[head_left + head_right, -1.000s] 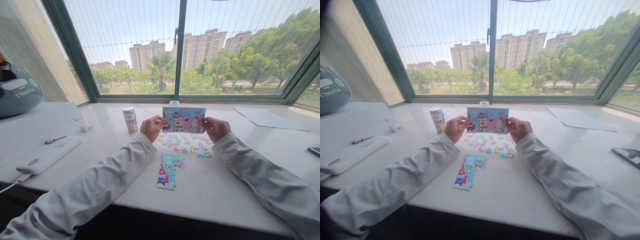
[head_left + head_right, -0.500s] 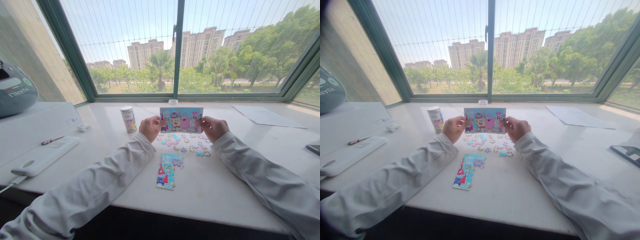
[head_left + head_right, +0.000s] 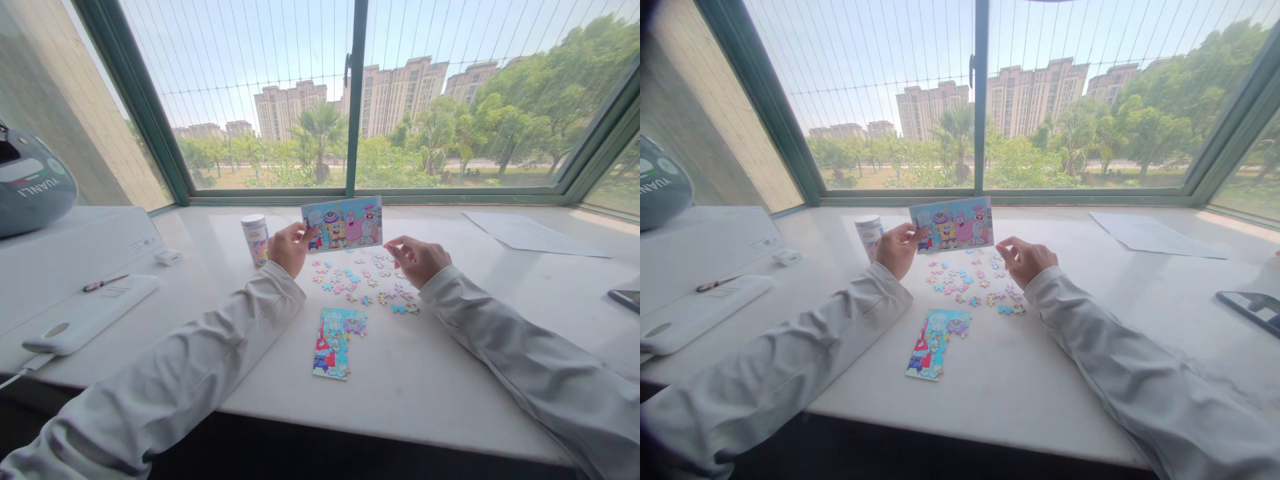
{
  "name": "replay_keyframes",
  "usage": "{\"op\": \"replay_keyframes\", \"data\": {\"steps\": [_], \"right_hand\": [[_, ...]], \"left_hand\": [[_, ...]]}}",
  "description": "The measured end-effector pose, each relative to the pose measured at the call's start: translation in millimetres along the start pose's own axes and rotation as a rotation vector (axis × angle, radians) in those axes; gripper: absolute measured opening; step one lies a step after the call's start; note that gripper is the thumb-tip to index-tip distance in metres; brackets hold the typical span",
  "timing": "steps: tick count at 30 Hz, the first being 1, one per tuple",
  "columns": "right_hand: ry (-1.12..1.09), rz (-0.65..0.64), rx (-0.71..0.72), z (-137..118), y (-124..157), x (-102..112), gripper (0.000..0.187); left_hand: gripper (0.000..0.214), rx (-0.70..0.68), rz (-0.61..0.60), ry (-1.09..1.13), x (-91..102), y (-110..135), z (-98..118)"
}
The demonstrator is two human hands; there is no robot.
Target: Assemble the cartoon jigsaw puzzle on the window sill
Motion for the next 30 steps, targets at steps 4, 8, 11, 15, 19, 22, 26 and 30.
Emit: {"op": "replay_keyframes", "data": {"steps": [4,8,11,15,19,22,26,30], "right_hand": [[0.057,-0.054,0.191,-12,3,-7,0.026],[0.097,-0.124,0.433,-29,5,-14,0.028],[0.108,-0.186,0.455,-43,1,-23,0.032],[0.102,-0.299,0.393,-57,-9,-43,0.034],[0.062,-0.341,0.357,-62,-14,-56,0.028],[-0.012,-0.349,0.323,-61,-15,-60,0.022],[-0.099,-0.395,0.248,-58,-16,-62,0.021],[-0.121,-0.434,0.227,-55,-19,-65,0.022]], "left_hand": [[0.031,0.006,0.008,-0.026,-1.3,-1,-3],[0.03,0.01,0.038,-0.043,-1.6,-2,-5],[0.03,0.028,0.043,-0.059,-1.2,-3,-8],[0.029,0.045,0.015,-0.066,-1.2,-3,-10],[0.029,0.047,0.011,-0.056,-1.2,-3,-10],[0.029,0.036,0.002,-0.057,-1.5,-2,-8],[0.03,0.037,-0.002,-0.059,-1.8,-2,-7],[0.032,0.047,0.014,-0.073,-1.1,-2,-5]]}}
Point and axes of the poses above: each hand's wrist, its own y-axis away from the middle knuckle, its own x-axis out of the back of the hand, z = x × y, the point moved 2 cm from there along -y, towards the middle knuckle, and after that the axes turned 2 degrees about x, right-handed, at the moved point
